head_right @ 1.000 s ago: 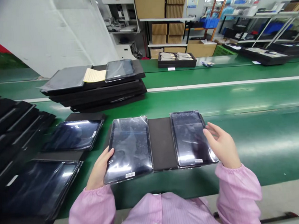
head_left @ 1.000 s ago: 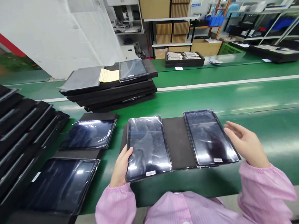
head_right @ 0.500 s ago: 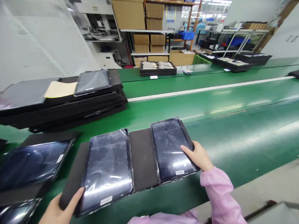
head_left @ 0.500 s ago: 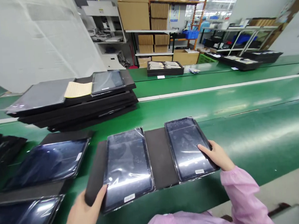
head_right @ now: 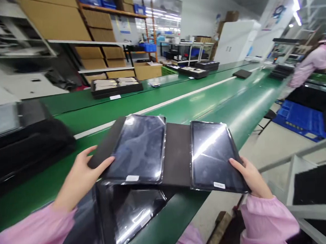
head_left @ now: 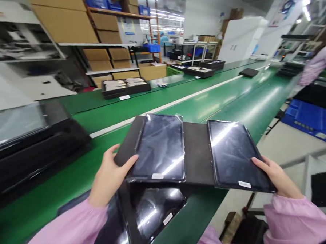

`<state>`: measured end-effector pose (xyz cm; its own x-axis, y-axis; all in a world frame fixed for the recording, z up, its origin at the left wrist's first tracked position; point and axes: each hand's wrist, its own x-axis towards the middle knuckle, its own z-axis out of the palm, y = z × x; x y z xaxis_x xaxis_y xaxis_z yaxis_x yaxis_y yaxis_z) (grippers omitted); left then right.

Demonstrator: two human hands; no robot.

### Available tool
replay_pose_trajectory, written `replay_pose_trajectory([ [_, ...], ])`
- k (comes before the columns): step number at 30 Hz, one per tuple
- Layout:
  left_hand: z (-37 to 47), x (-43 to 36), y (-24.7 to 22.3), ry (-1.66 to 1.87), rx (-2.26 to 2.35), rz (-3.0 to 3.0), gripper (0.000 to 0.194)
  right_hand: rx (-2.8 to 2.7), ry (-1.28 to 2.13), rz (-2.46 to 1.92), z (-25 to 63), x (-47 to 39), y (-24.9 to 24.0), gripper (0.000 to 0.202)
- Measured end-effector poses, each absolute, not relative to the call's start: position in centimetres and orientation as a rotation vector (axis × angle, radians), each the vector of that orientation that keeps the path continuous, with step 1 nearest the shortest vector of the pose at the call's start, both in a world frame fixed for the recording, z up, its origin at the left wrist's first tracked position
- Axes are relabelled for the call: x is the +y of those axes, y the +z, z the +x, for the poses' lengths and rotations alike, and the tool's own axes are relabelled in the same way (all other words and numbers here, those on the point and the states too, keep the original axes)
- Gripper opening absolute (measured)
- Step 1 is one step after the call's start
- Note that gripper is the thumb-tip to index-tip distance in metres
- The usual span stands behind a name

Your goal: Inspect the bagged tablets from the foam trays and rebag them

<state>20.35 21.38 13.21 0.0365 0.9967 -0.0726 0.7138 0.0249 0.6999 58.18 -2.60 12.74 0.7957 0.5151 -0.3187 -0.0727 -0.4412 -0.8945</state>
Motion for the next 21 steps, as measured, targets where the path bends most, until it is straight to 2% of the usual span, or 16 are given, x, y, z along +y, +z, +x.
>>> replay_pose_trajectory([
  [5, 34.1, 25.7, 12.0, 0.411, 1.316, 1.986, 0.069, 0.001, 0.473, -1.976, 59.9, -9.4, 11.5, 0.022],
  [11, 43.5, 27.2, 8.1, 0.136, 1.065, 2.148, 0.06, 0.228, 0.36, -1.901, 58.9, -10.8, 7.0, 0.029],
  [16, 42.2, 28.1, 9.9, 0.126, 1.027, 2.205, 0.063, 0.32, 0.292, -1.862, 60.3, -8.2, 4.0, 0.028],
  [18, 39.1, 28.4, 11.5, 0.164, 1.061, 2.227, 0.068, 0.339, 0.256, -1.872, 61.7, -6.3, 3.4, 0.024],
  [21, 31.6, 28.4, 12.7, 0.25, 1.193, 2.26, 0.075, 0.326, 0.178, -1.922, 64.2, -2.6, 2.9, 0.03],
])
